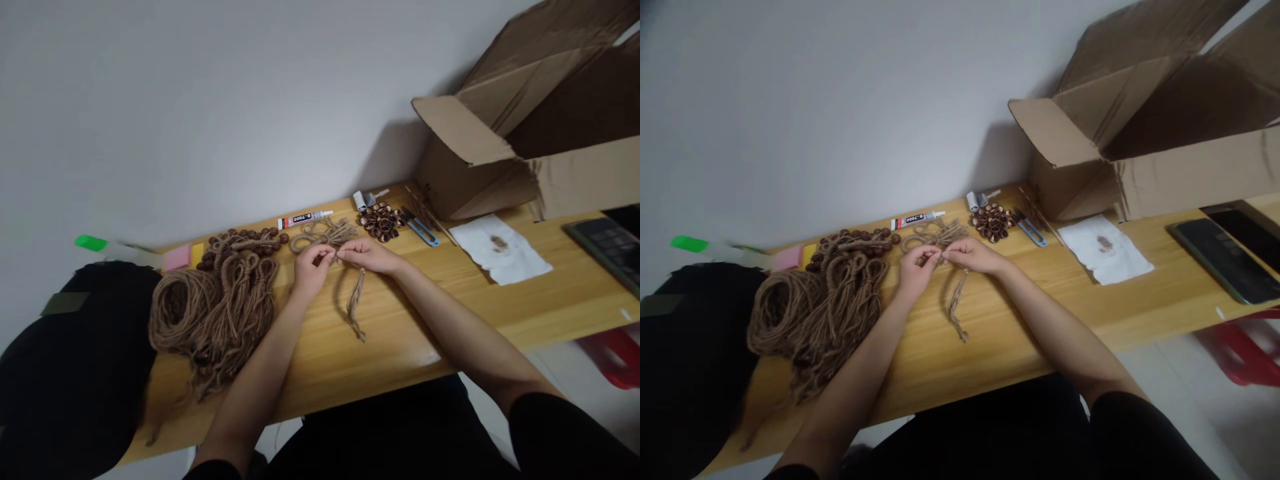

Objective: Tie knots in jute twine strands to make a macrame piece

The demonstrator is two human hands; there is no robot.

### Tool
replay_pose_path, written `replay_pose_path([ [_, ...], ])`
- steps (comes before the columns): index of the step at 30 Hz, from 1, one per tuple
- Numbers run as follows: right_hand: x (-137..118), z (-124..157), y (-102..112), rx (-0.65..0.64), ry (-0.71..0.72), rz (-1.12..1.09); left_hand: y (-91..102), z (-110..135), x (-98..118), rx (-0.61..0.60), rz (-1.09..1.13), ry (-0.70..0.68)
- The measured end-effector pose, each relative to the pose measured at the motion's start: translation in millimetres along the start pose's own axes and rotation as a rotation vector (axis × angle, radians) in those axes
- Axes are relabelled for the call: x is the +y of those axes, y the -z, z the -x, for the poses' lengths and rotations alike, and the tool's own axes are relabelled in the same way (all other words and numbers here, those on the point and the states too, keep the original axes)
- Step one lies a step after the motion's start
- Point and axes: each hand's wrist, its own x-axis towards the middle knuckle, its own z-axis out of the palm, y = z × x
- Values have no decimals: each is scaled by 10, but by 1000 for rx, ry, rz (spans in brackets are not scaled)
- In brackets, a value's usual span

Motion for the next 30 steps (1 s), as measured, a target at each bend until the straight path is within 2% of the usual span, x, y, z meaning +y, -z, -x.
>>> replay_pose_path([
  [5, -13, 3, -3, 10, -8, -23, -19, 15, -4, 1, 32, 32],
  [11, -48, 13, -5, 3, -27, -8, -21, 11, -71, 110, 68, 56],
  [13, -47, 11, -3, 1, -30, -8, -8, 7, -64, 131, 71, 13],
  [18, -19, 1, -1, 9, -25, -23, 37, 19, 11, 129, -55, -269],
  [20, -11, -2, -5, 11, -17, -31, 42, 27, 34, 116, -88, -341],
  [30, 5, -17, -13, 6, 3, -23, 14, 18, 38, 114, -152, -385],
])
